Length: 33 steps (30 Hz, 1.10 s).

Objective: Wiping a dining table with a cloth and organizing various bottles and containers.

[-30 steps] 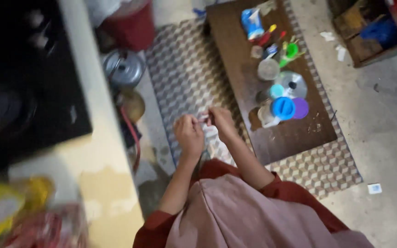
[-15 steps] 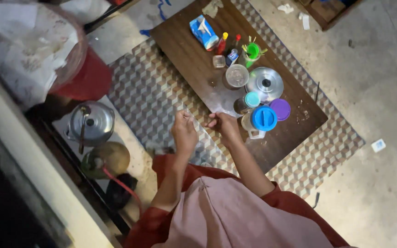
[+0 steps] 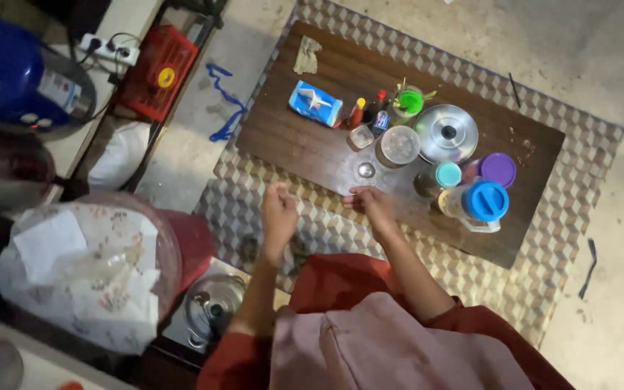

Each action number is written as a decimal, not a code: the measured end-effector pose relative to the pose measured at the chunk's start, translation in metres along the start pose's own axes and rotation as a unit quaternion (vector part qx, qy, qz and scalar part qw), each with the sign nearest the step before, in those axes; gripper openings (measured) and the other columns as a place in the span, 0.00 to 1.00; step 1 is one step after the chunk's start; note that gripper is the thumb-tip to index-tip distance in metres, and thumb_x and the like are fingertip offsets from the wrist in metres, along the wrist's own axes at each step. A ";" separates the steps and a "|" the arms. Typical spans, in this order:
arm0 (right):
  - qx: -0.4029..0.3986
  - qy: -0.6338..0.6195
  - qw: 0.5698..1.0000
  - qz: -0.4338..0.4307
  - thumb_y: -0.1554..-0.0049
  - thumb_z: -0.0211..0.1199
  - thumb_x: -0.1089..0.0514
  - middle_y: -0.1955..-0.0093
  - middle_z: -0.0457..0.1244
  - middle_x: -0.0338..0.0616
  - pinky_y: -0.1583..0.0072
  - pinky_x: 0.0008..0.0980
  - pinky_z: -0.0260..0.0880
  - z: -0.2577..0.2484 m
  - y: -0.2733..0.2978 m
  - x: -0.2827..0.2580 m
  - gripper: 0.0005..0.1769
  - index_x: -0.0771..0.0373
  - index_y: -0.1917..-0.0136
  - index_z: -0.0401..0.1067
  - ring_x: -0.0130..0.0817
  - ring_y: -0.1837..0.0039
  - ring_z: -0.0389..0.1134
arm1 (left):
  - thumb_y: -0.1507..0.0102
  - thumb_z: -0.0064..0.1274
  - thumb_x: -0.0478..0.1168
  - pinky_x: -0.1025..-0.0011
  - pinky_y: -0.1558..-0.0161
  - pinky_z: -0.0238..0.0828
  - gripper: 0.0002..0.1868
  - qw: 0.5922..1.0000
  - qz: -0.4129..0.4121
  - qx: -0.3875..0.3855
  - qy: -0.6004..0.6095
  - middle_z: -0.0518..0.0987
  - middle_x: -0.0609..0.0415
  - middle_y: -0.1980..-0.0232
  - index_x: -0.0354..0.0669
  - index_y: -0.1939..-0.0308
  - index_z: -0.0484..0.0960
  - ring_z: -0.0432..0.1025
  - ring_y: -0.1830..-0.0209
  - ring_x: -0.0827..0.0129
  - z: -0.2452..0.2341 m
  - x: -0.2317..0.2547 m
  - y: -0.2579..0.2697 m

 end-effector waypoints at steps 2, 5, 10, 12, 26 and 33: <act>0.028 0.008 1.000 0.006 0.37 0.47 0.62 0.51 0.71 0.56 0.45 0.33 0.73 0.017 -0.011 -0.011 0.17 0.72 0.42 0.71 0.41 0.51 0.75 | 0.36 0.48 0.29 0.67 0.53 0.72 0.14 0.999 0.025 -0.041 0.024 0.76 0.46 0.59 0.36 0.46 0.72 0.74 0.59 0.61 0.003 -0.008 -0.052; 0.076 -0.012 0.997 -0.009 0.36 0.47 0.63 0.51 0.71 0.55 0.45 0.34 0.74 0.029 -0.042 -0.023 0.16 0.74 0.42 0.71 0.40 0.50 0.75 | 0.37 0.52 0.31 0.64 0.52 0.72 0.15 0.992 0.084 -0.089 -0.015 0.80 0.46 0.57 0.37 0.46 0.74 0.76 0.57 0.61 0.011 0.010 -0.126; 0.141 0.032 0.985 -0.096 0.38 0.46 0.67 0.48 0.73 0.53 0.47 0.33 0.71 -0.009 -0.099 -0.038 0.19 0.75 0.41 0.74 0.38 0.50 0.73 | 0.36 0.55 0.35 0.54 0.58 0.70 0.08 0.980 0.071 -0.125 -0.135 0.83 0.41 0.64 0.42 0.53 0.82 0.77 0.62 0.49 0.079 -0.010 -0.203; 0.204 -0.037 0.972 -0.107 0.39 0.50 0.67 0.49 0.71 0.51 0.47 0.32 0.76 -0.016 -0.150 -0.047 0.15 0.73 0.41 0.71 0.36 0.50 0.75 | 0.39 0.48 0.32 0.57 0.59 0.74 0.08 0.979 0.170 -0.114 -0.009 0.82 0.40 0.65 0.40 0.59 0.81 0.80 0.63 0.51 0.099 -0.013 -0.267; 0.272 0.203 0.930 -0.140 0.40 0.56 0.63 0.43 0.71 0.50 0.43 0.34 0.72 0.039 -0.314 -0.094 0.21 0.69 0.34 0.69 0.34 0.42 0.73 | 0.40 0.53 0.38 0.49 0.48 0.73 0.13 0.913 0.209 -0.269 -0.226 0.82 0.33 0.55 0.39 0.53 0.86 0.77 0.51 0.40 0.218 -0.122 -0.523; 0.339 0.172 0.910 -0.165 0.38 0.57 0.65 0.38 0.69 0.53 0.37 0.35 0.70 0.061 -0.456 0.013 0.20 0.71 0.33 0.68 0.38 0.37 0.71 | 0.42 0.53 0.36 0.47 0.45 0.71 0.28 0.828 0.332 -0.336 -0.301 0.75 0.26 0.38 0.38 0.37 0.76 0.73 0.45 0.34 0.305 -0.224 -0.629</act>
Point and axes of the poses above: each hand's wrist, its own y-axis away from the middle knuckle, its own z-axis out of the palm, x = y × z, the point moved 4 cm from there along -y, towards the middle knuckle
